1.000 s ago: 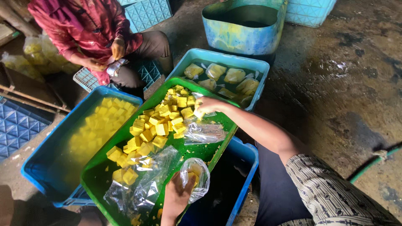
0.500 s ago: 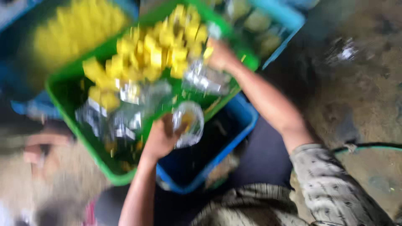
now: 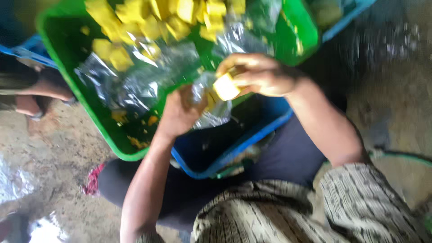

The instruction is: The person sits on the floor in front of a green tray of yellow tofu cubes and packs the cubes into clear plastic bags by hand, one cube at a time, placing filled bags aside and continuing with the remaining cubes on the tray.

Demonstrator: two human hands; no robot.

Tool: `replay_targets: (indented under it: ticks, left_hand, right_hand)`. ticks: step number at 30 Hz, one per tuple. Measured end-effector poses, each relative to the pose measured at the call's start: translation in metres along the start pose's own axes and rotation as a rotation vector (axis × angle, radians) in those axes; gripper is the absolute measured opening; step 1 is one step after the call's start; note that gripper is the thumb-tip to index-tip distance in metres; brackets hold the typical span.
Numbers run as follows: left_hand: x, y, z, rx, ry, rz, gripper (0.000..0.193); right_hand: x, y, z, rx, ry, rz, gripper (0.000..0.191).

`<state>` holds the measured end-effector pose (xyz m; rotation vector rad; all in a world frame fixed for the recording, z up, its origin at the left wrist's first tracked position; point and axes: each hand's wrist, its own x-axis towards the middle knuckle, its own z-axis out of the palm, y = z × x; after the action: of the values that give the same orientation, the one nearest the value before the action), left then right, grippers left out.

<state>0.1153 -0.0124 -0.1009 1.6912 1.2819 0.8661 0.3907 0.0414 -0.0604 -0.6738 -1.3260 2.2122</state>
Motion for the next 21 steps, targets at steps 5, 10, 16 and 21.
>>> replay_targets:
  ticks: [5,10,16,21]
  left_hand:
    - [0.0,-0.003,0.002,-0.009,0.043,0.047,0.03]
    - [0.003,0.004,-0.003,0.03,-0.026,-0.148,0.029]
    - [0.005,0.005,-0.004,0.041,-0.019,0.198,0.036]
    - [0.016,-0.007,-0.012,0.054,-0.097,0.138,0.036]
  right_hand:
    - [0.034,0.047,0.037,-0.382,0.313,0.02,0.038]
    - [0.024,0.044,0.05,-0.936,0.321,-0.188,0.039]
    - [0.02,0.042,0.049,-0.943,0.385,-0.085,0.031]
    - [0.034,0.05,0.019,-0.561,0.352,-0.08,0.033]
